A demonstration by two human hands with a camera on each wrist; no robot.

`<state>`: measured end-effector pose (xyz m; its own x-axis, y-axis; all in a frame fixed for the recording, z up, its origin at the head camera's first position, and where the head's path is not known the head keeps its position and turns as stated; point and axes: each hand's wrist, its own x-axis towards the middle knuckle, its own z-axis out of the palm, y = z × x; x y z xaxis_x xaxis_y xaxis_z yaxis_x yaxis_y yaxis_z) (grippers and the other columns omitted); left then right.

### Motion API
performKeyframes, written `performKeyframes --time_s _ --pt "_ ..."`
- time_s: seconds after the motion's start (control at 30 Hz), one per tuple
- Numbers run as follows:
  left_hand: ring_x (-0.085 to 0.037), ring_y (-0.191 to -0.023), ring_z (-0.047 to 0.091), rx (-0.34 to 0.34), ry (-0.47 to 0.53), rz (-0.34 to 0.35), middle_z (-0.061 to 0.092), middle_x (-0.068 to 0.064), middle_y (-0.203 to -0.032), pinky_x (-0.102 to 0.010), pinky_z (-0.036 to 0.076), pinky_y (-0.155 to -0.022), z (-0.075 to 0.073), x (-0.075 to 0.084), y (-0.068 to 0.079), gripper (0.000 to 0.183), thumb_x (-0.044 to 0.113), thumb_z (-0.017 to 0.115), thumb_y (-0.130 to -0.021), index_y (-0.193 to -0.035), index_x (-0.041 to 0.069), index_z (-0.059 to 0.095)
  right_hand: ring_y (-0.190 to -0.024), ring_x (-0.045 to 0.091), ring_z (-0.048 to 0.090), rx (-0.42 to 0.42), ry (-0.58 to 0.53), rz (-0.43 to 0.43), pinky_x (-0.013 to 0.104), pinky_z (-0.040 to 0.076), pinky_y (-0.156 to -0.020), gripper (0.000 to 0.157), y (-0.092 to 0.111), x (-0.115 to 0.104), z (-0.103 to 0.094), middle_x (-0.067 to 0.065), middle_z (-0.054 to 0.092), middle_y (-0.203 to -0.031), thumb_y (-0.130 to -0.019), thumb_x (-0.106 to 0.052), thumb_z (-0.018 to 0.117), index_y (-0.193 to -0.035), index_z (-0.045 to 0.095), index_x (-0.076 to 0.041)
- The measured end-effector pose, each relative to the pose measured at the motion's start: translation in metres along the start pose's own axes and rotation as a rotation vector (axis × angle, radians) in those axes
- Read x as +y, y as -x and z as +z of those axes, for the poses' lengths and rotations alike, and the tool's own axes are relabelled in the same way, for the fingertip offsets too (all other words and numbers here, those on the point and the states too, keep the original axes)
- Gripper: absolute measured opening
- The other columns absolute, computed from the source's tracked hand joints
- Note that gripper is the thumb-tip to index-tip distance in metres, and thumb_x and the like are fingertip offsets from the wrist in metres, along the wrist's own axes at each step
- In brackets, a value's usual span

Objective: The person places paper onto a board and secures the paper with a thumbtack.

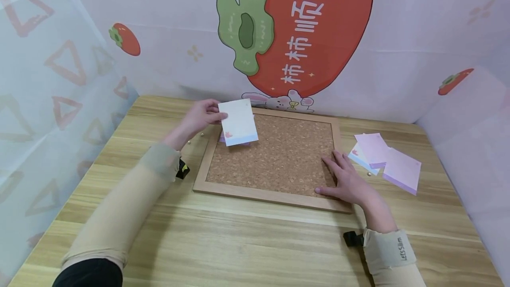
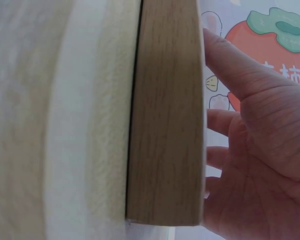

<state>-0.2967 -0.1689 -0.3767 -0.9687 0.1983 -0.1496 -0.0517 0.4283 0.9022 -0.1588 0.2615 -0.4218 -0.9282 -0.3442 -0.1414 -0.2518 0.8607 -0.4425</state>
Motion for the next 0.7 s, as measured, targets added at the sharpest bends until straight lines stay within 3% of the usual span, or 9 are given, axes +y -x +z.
performKeyframes --time_s 0.13,0.37,0.7 --pt "-0.007 -0.077 0.069 -0.008 -0.006 0.013 0.067 -0.004 -0.097 -0.046 0.056 -0.097 0.011 0.004 -0.006 0.031 0.015 0.071 -0.093 -0.114 -0.001 0.054 -0.147 0.061 0.006 0.001 0.001 0.002 0.076 0.023 -0.111 0.098 0.000 0.000 0.000 0.034 0.011 -0.162 -0.081 -0.051 0.078 -0.153 0.033 -0.002" --pt "-0.011 -0.080 0.073 -0.037 -0.054 0.021 0.073 -0.014 -0.104 -0.039 0.058 -0.094 0.027 0.014 -0.011 0.029 0.017 0.071 -0.093 -0.111 0.001 0.055 -0.147 0.060 0.006 -0.003 -0.007 0.005 0.076 0.023 -0.111 0.098 0.000 0.000 0.001 0.033 0.010 -0.163 -0.082 -0.051 0.078 -0.154 0.033 -0.002" --pt "-0.021 -0.089 0.075 -0.061 -0.045 -0.016 0.070 -0.015 -0.110 -0.037 0.061 -0.088 0.051 0.025 -0.019 0.038 0.014 0.070 -0.093 -0.125 -0.001 0.054 -0.147 0.060 0.006 0.009 -0.010 -0.004 0.076 0.024 -0.111 0.097 0.000 0.002 0.002 0.033 0.011 -0.162 -0.082 -0.049 0.078 -0.153 0.034 -0.002"
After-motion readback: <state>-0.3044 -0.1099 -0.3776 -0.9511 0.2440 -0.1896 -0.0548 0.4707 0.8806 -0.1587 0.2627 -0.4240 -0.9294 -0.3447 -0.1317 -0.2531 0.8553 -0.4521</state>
